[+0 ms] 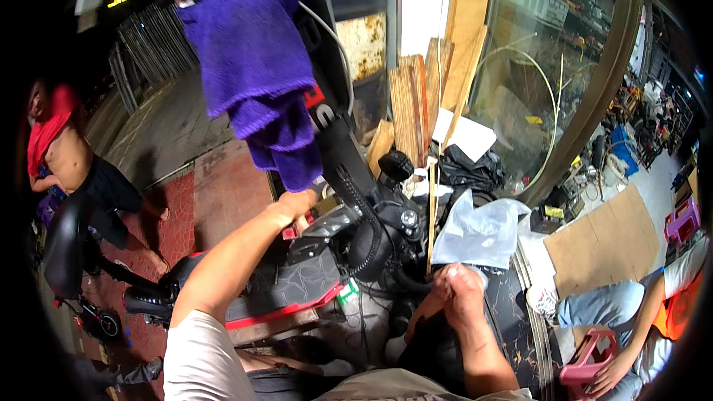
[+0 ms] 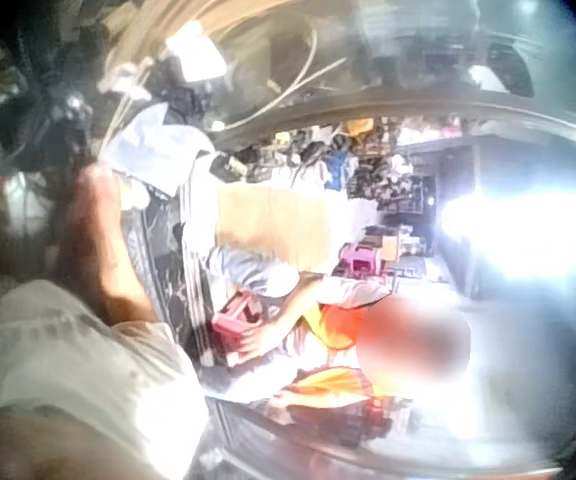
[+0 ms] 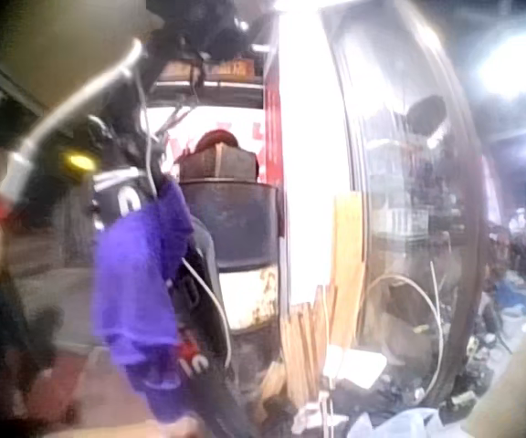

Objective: The person manipulates the frame and components of an electric scooter using an electric screwdriver and their hands.

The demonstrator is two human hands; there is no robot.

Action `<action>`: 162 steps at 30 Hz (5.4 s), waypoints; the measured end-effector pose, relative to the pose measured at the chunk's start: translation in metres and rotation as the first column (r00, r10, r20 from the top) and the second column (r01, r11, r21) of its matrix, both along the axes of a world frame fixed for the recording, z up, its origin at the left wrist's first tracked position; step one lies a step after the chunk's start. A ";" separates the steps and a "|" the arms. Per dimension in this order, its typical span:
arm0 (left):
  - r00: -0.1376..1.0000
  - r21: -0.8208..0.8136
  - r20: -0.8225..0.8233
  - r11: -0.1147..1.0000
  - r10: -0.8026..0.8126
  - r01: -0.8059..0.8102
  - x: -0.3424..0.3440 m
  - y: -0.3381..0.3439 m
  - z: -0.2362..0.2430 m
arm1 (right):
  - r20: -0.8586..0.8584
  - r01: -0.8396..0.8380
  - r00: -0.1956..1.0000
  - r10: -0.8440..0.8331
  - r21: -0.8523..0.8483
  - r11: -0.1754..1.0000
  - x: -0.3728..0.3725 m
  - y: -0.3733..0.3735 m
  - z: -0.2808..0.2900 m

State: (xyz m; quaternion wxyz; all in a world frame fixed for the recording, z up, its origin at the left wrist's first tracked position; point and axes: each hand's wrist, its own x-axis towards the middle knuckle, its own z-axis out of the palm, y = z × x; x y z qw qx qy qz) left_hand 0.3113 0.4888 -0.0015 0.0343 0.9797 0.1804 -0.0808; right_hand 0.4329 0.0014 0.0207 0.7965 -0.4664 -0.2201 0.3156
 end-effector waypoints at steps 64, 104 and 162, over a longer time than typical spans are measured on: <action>0.657 -0.227 0.203 0.687 0.727 -0.690 -0.222 0.105 -0.017 | -0.233 0.045 0.971 -0.049 -0.020 0.999 0.037 0.000 0.001; 0.195 -0.595 0.731 0.751 0.654 -0.287 -0.373 -0.007 0.003 | 0.461 -0.174 0.682 0.568 -0.652 0.738 -0.221 0.575 -0.079; 0.501 -0.490 0.711 0.859 0.493 -0.150 -0.149 -0.165 0.144 | 0.753 0.002 0.657 -0.020 0.025 1.000 -0.007 0.157 0.196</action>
